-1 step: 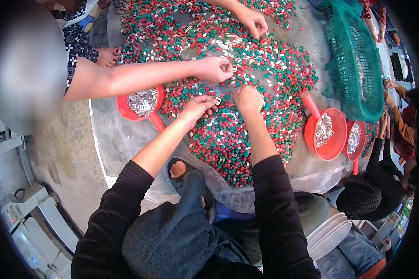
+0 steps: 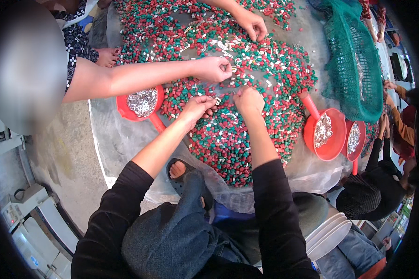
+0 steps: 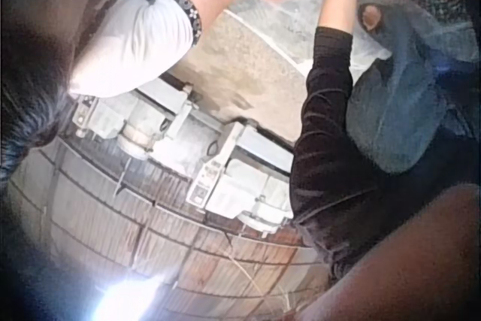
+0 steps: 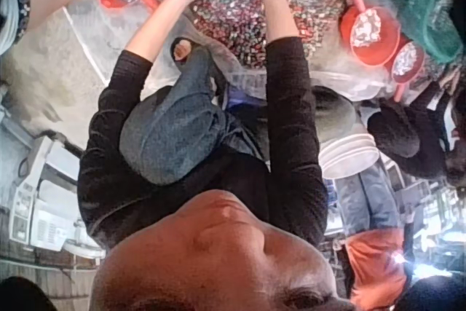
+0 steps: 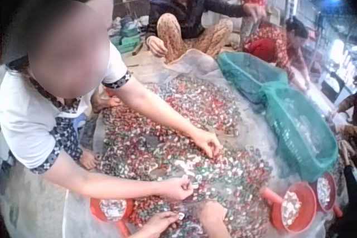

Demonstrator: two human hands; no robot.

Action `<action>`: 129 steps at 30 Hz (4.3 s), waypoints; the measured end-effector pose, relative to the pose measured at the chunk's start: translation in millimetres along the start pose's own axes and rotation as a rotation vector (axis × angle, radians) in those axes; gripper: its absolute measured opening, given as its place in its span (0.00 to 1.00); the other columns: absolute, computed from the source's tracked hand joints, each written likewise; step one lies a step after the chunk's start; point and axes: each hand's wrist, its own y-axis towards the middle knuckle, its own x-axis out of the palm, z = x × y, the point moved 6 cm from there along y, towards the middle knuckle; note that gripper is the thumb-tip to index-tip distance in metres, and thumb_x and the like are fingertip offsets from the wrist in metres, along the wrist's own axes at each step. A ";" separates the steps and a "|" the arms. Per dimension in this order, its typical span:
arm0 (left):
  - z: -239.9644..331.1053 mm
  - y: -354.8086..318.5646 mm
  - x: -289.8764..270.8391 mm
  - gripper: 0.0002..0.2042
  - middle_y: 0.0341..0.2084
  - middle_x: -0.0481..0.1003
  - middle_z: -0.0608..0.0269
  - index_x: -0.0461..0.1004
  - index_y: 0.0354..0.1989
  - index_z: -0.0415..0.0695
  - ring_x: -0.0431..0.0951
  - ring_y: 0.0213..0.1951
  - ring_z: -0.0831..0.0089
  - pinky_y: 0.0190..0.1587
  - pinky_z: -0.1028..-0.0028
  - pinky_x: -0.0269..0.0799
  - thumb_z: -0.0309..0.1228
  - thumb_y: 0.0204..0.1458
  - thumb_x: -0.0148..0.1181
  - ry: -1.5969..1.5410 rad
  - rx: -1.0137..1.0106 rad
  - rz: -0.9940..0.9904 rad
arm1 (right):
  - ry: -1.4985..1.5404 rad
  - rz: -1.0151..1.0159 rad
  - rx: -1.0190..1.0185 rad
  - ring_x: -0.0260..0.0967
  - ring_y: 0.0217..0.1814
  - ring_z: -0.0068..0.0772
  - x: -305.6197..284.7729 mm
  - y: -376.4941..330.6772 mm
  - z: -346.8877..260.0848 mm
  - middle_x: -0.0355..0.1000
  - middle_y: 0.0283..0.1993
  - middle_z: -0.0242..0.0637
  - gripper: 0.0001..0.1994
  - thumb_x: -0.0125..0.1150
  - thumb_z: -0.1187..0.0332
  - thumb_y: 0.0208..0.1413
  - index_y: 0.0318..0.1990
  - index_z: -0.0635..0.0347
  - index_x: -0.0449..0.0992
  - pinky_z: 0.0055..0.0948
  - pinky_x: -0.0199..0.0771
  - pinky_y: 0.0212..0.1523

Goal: The person sits at a table and sorts small red, green, and white plastic caps by hand, picking them from a large pile and placing them into red bowls. The person also adjusts a large plastic sheet covering the pile and moves a green basket.

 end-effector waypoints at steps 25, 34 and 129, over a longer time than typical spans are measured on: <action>80.5 -41.0 82.3 0.07 0.32 0.74 0.61 0.69 0.32 0.40 0.75 0.38 0.75 0.37 0.78 0.69 0.29 0.55 0.47 0.277 0.568 -0.061 | 1.133 1.113 0.078 0.56 0.19 0.16 -218.0 -60.6 146.8 0.58 0.18 0.26 0.18 0.42 0.55 0.58 0.23 0.57 0.67 0.18 0.56 0.19; 29.8 -16.7 39.2 0.08 0.30 0.72 0.65 0.68 0.29 0.43 0.77 0.37 0.69 0.35 0.78 0.72 0.34 0.54 0.52 -0.137 0.232 -0.104 | -0.262 1.059 0.243 0.56 0.56 0.55 -372.6 23.6 215.2 0.60 0.51 0.59 0.30 0.59 0.55 0.45 0.57 0.51 0.60 0.41 0.59 0.53; 79.3 -79.2 -5.1 0.08 0.34 0.72 0.63 0.71 0.36 0.44 0.72 0.38 0.65 0.39 0.67 0.65 0.25 0.46 0.52 1.115 0.848 0.333 | -0.239 0.142 -0.518 0.30 0.69 0.53 -1.5 84.2 -46.3 0.40 0.67 0.38 0.29 0.53 0.47 0.47 0.58 0.35 0.57 0.71 0.34 0.56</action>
